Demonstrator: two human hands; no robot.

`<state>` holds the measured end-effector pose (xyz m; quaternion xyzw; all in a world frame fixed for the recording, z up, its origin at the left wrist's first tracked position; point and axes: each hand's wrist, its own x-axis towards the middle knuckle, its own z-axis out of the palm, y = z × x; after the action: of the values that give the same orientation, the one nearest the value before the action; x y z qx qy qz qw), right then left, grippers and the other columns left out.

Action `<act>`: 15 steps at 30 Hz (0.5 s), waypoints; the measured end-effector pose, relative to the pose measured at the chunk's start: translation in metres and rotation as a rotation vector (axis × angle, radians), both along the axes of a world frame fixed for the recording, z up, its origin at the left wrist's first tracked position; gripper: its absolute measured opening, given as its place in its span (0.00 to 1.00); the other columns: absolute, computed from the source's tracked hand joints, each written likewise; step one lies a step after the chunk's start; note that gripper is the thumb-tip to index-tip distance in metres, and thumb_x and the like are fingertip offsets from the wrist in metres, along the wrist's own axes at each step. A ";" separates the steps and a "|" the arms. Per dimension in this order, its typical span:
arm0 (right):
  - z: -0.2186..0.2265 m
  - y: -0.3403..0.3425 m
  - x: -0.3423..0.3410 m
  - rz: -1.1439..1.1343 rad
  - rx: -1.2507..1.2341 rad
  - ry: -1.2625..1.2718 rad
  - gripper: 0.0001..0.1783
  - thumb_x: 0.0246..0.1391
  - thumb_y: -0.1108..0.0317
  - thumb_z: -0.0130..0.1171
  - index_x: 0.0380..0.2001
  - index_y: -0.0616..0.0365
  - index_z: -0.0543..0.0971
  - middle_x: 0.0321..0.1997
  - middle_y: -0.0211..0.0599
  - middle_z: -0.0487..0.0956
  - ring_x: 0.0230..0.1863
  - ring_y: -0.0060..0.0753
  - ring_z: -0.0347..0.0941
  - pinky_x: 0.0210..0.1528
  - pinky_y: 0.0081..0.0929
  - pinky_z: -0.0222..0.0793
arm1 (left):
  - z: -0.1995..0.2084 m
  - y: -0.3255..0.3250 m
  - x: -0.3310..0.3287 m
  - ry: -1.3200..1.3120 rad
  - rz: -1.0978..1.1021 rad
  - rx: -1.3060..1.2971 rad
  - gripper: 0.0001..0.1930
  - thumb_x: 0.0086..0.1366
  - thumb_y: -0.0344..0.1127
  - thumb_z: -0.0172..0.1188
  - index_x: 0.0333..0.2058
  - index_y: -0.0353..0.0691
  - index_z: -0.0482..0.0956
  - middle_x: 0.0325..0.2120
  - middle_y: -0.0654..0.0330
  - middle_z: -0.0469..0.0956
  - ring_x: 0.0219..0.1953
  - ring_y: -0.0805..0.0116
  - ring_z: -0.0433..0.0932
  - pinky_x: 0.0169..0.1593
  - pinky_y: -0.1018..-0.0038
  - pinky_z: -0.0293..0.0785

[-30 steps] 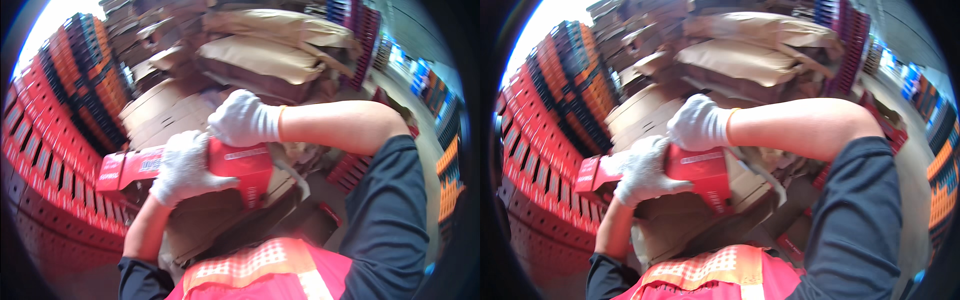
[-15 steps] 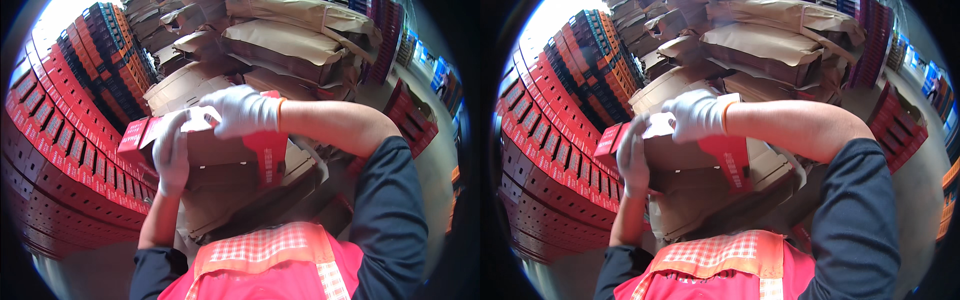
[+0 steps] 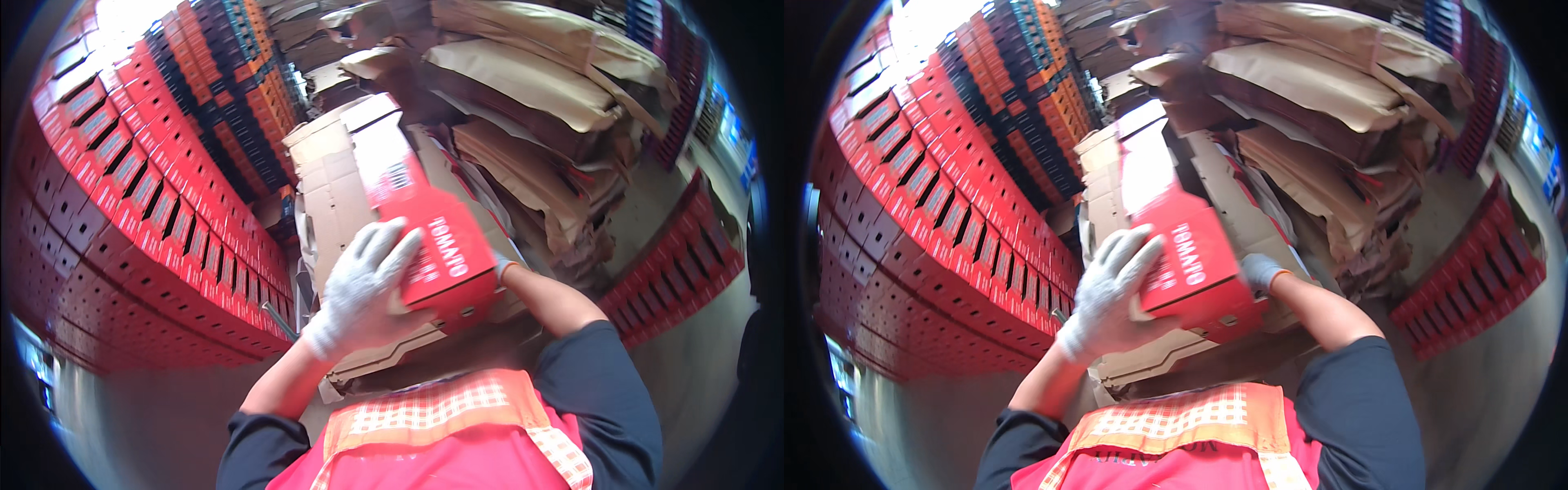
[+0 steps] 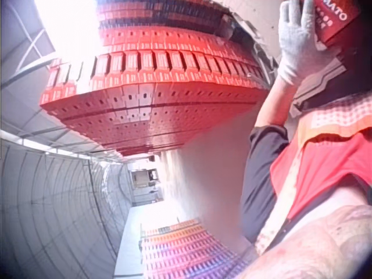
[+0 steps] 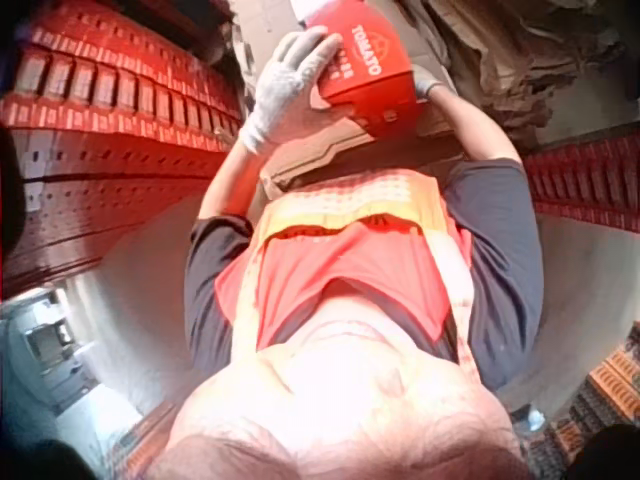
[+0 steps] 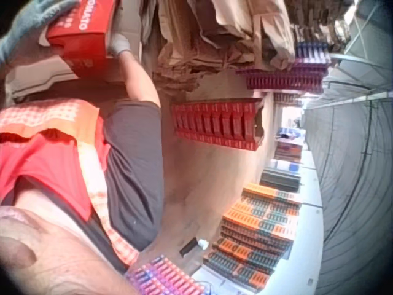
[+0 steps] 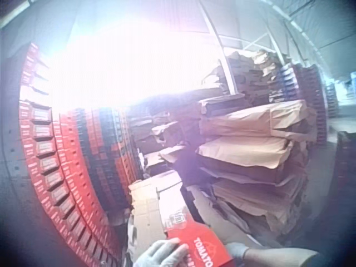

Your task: The person folds flat cardboard pieces into red rectangular boxes and stacks them in a warehouse. The person repeatedly picks up flat cardboard, folds the sides to form a box, and places the finished box onto a growing stack.

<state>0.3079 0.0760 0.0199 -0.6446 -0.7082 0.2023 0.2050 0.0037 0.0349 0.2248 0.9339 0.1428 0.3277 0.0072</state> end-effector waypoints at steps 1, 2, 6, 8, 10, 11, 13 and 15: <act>0.009 -0.001 -0.003 0.093 0.368 0.123 0.23 0.57 0.52 0.56 0.50 0.55 0.82 0.45 0.51 0.83 0.41 0.50 0.81 0.48 0.40 0.76 | 0.001 0.003 0.018 -0.052 -0.021 -0.020 0.45 0.39 0.48 0.77 0.56 0.32 0.72 0.54 0.42 0.71 0.55 0.40 0.70 0.59 0.54 0.68; 0.037 0.003 0.008 -0.009 0.336 0.333 0.17 0.60 0.58 0.55 0.45 0.56 0.82 0.41 0.45 0.83 0.38 0.42 0.80 0.44 0.35 0.76 | -0.002 0.003 0.033 -0.099 -0.054 -0.044 0.45 0.37 0.44 0.78 0.56 0.32 0.72 0.53 0.42 0.71 0.55 0.39 0.70 0.59 0.54 0.68; 0.177 -0.017 0.012 -0.187 0.928 0.721 0.04 0.61 0.73 0.57 0.37 0.59 0.79 0.36 0.35 0.80 0.31 0.21 0.75 0.33 0.24 0.75 | -0.030 0.003 0.079 -0.338 0.005 -0.012 0.45 0.43 0.51 0.76 0.58 0.32 0.72 0.55 0.44 0.73 0.55 0.40 0.72 0.59 0.54 0.68; 0.215 -0.047 -0.016 -0.009 0.998 0.306 0.10 0.57 0.65 0.60 0.40 0.56 0.79 0.38 0.39 0.80 0.35 0.34 0.77 0.38 0.32 0.74 | -0.045 0.005 0.087 -0.486 0.009 0.057 0.49 0.42 0.54 0.76 0.59 0.30 0.69 0.51 0.41 0.74 0.53 0.39 0.73 0.58 0.53 0.70; 0.239 -0.070 -0.040 0.216 0.720 -0.109 0.18 0.54 0.57 0.64 0.44 0.54 0.78 0.40 0.44 0.80 0.40 0.46 0.78 0.43 0.40 0.74 | -0.057 0.007 0.094 -0.569 0.009 0.036 0.57 0.40 0.56 0.77 0.64 0.29 0.61 0.56 0.40 0.70 0.58 0.39 0.70 0.61 0.53 0.67; 0.251 -0.073 -0.048 0.241 0.545 -0.165 0.22 0.52 0.53 0.66 0.46 0.53 0.77 0.42 0.46 0.80 0.43 0.52 0.78 0.45 0.44 0.73 | -0.062 0.006 0.097 -0.650 -0.031 -0.026 0.62 0.38 0.54 0.77 0.67 0.30 0.53 0.60 0.39 0.64 0.61 0.41 0.67 0.63 0.53 0.64; 0.265 -0.078 -0.061 0.083 0.179 -0.133 0.28 0.44 0.44 0.66 0.41 0.55 0.79 0.37 0.45 0.81 0.40 0.47 0.79 0.44 0.39 0.74 | -0.073 0.003 0.106 -0.759 -0.071 -0.183 0.67 0.37 0.53 0.76 0.70 0.33 0.44 0.66 0.41 0.55 0.65 0.45 0.62 0.66 0.55 0.59; 0.273 -0.071 -0.066 0.107 -0.009 -0.001 0.24 0.45 0.49 0.63 0.38 0.57 0.79 0.36 0.44 0.82 0.40 0.44 0.80 0.43 0.35 0.74 | -0.082 -0.001 0.114 -0.818 -0.089 -0.333 0.68 0.40 0.56 0.74 0.71 0.37 0.38 0.70 0.46 0.47 0.68 0.51 0.58 0.69 0.58 0.54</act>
<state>0.2415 0.0051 0.2927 -0.6068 -0.7408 0.2160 0.1905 0.1174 0.0338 0.1425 0.7186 0.1385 0.6424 0.2275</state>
